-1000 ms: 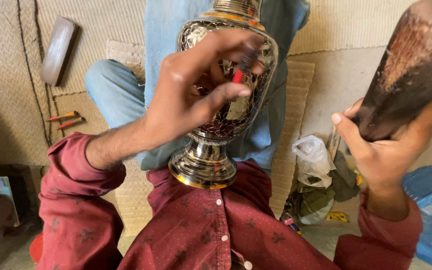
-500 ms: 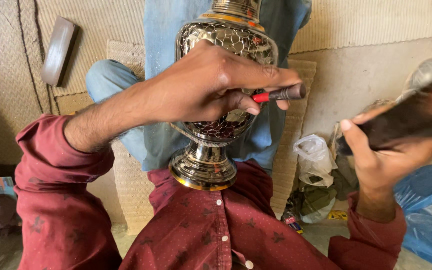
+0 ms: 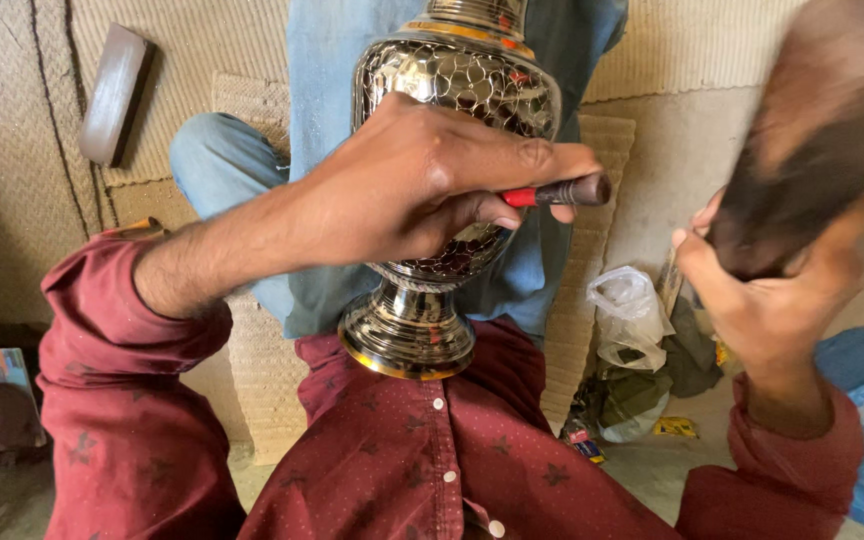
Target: The person sits cross-legged on the floor with a silver metal vase held between their legs. They hold a red-handled punch against the vase surface and strike it with a wooden mallet, working the patterned areas of the vase and repositioning the punch repeatedly.
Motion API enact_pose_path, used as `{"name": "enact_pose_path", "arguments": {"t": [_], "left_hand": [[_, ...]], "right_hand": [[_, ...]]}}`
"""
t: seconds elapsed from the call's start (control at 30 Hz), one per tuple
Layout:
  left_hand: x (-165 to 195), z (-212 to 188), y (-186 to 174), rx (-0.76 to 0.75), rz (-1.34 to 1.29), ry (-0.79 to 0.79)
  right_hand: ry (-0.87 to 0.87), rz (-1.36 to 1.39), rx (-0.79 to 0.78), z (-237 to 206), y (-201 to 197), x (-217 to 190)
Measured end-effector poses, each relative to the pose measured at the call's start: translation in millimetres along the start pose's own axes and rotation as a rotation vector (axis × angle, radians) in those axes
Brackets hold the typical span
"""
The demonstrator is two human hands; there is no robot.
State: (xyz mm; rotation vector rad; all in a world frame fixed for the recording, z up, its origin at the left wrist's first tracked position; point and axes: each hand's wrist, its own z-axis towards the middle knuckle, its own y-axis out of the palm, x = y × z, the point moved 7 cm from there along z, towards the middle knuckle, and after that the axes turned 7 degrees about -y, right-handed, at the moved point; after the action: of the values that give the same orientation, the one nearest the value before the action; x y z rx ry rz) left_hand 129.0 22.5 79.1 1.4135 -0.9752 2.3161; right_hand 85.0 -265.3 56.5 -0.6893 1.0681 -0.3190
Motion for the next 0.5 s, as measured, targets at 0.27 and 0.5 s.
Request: {"name": "enact_pose_path", "arguments": {"t": [0.27,0.5], "left_hand": [[-1.0,-11.0,3.5,0.192,0.079,-0.202],[1.4,-17.3,2.8,0.274,0.031,-0.185]], "right_hand": [[-0.135,-0.287,-0.275,33.7,-3.0,-10.6],[-0.164,-0.334,-0.354,55.8,-2.2,-22.4]]}}
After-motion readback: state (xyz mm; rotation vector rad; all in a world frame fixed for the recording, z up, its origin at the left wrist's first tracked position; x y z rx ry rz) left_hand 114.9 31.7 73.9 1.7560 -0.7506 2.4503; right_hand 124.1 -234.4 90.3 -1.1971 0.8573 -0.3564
